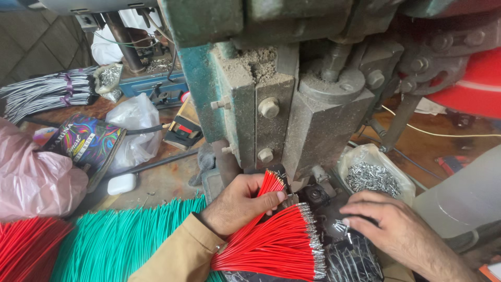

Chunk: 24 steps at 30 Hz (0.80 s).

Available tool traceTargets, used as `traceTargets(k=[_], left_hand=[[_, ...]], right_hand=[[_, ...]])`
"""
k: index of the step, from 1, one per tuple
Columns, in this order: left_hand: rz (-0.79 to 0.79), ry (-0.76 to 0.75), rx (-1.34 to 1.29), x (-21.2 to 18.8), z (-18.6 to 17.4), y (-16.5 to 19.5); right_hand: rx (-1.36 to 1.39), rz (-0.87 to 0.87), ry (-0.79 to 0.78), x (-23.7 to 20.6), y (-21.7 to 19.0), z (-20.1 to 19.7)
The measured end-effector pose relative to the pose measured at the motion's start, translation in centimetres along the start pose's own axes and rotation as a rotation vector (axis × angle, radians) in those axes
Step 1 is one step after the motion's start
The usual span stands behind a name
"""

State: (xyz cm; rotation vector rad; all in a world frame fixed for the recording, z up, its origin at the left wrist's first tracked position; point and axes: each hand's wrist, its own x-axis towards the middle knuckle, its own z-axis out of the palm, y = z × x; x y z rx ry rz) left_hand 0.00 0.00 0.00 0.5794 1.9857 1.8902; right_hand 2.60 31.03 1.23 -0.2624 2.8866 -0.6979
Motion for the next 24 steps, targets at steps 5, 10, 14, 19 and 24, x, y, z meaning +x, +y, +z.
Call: traceTargets(k=[5, 10, 14, 19, 24], left_hand=[[0.016, -0.006, -0.027, -0.1, 0.2, -0.2], [0.015, 0.006, -0.021, 0.0, 0.2, -0.2], [0.019, -0.005, -0.057, 0.0, 0.2, -0.3], [0.017, 0.001, -0.049, 0.1, 0.0, -0.4], [-0.033, 0.005, -0.034, 0.1, 0.1, -0.2]], right_hand=[[0.055, -0.312, 0.111, 0.1, 2.7, 1.9], [0.101, -0.275, 0.127, 0.1, 2.1, 1.7], [0.22, -0.022, 0.111, 0.1, 1.2, 2.1], [0.351, -0.248, 0.266, 0.6, 0.9, 2.7], [0.481, -0.152, 0.325, 1.0, 0.4, 3.7]])
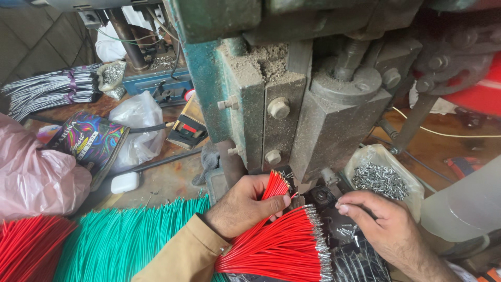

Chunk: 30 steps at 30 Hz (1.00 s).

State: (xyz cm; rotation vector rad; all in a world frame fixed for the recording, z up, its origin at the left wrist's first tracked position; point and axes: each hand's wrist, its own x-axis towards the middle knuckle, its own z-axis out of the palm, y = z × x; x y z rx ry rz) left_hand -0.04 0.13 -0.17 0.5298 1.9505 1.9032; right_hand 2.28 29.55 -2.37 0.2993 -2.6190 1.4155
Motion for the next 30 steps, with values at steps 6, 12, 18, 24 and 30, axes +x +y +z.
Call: traceTargets(k=[6, 12, 18, 24, 30], left_hand=[[-0.006, -0.007, 0.03, -0.1, 0.0, 0.2], [0.027, -0.02, 0.017, -0.2, -0.1, 0.2], [-0.005, -0.003, -0.008, -0.1, -0.2, 0.0], [0.039, -0.009, 0.012, 0.0, -0.2, -0.3], [0.016, 0.007, 0.018, 0.0, -0.1, -0.1]], right_hand=[[0.059, -0.083, 0.031, 0.6, -0.5, 1.4], [0.47, -0.105, -0.09, 1.9, -0.8, 3.2], [0.316, -0.03, -0.092, 2.2, -0.4, 5.1], [0.321, -0.028, -0.126, 2.3, -0.2, 4.9], [0.452, 0.05, -0.153, 2.6, -0.5, 4.7]])
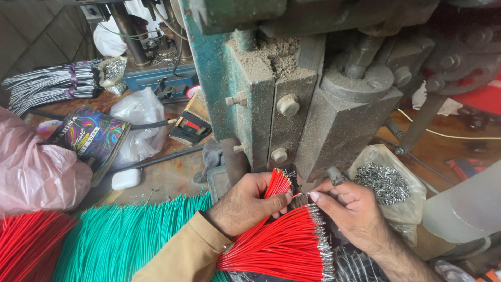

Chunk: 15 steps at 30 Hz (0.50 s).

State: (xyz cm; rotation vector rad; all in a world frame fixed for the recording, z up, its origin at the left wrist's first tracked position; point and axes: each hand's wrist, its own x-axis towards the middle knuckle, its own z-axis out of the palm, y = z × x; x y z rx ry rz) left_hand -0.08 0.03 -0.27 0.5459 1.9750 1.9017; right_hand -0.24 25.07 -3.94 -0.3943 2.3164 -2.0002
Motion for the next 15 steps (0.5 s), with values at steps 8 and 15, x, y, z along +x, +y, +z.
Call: traceTargets(k=[8, 15], left_hand=[[-0.009, -0.009, -0.012, 0.02, -0.11, -0.1], [-0.011, -0.017, -0.034, 0.06, -0.05, 0.02]], right_hand=[[-0.064, -0.016, -0.006, 0.17, 0.18, -0.16], [0.033, -0.152, -0.028, 0.33, 0.63, -0.29]])
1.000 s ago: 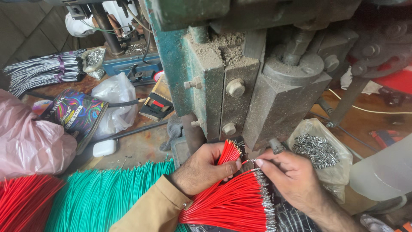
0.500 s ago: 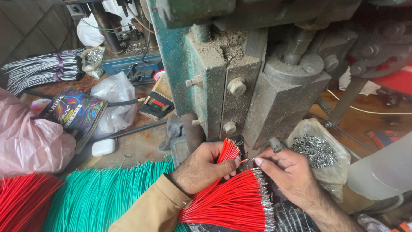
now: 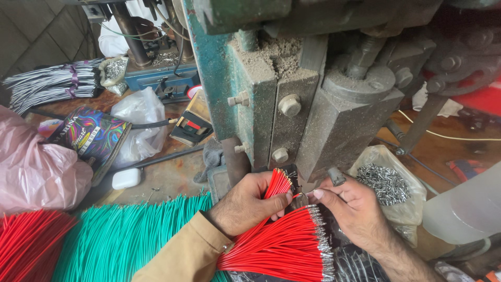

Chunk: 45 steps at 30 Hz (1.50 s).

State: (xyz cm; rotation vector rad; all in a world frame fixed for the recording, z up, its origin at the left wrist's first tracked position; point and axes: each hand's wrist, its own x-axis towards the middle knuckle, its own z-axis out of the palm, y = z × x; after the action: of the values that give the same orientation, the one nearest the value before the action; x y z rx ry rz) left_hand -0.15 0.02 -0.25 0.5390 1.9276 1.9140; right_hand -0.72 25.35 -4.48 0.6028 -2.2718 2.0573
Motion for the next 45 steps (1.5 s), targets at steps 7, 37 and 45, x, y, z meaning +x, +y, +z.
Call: traceTargets(k=[7, 37, 45], left_hand=[[-0.019, 0.019, 0.052, 0.0, 0.1, 0.3], [0.092, -0.058, 0.076, -0.4, 0.3, 0.1], [0.089, -0.077, 0.028, -0.3, 0.4, 0.2]], right_hand=[[-0.171, 0.114, -0.007, 0.5, 0.1, 0.2], [-0.498, 0.158, -0.029, -3.2, -2.5, -5.9], [-0.719, 0.12, -0.157, -3.9, -2.5, -7.5]])
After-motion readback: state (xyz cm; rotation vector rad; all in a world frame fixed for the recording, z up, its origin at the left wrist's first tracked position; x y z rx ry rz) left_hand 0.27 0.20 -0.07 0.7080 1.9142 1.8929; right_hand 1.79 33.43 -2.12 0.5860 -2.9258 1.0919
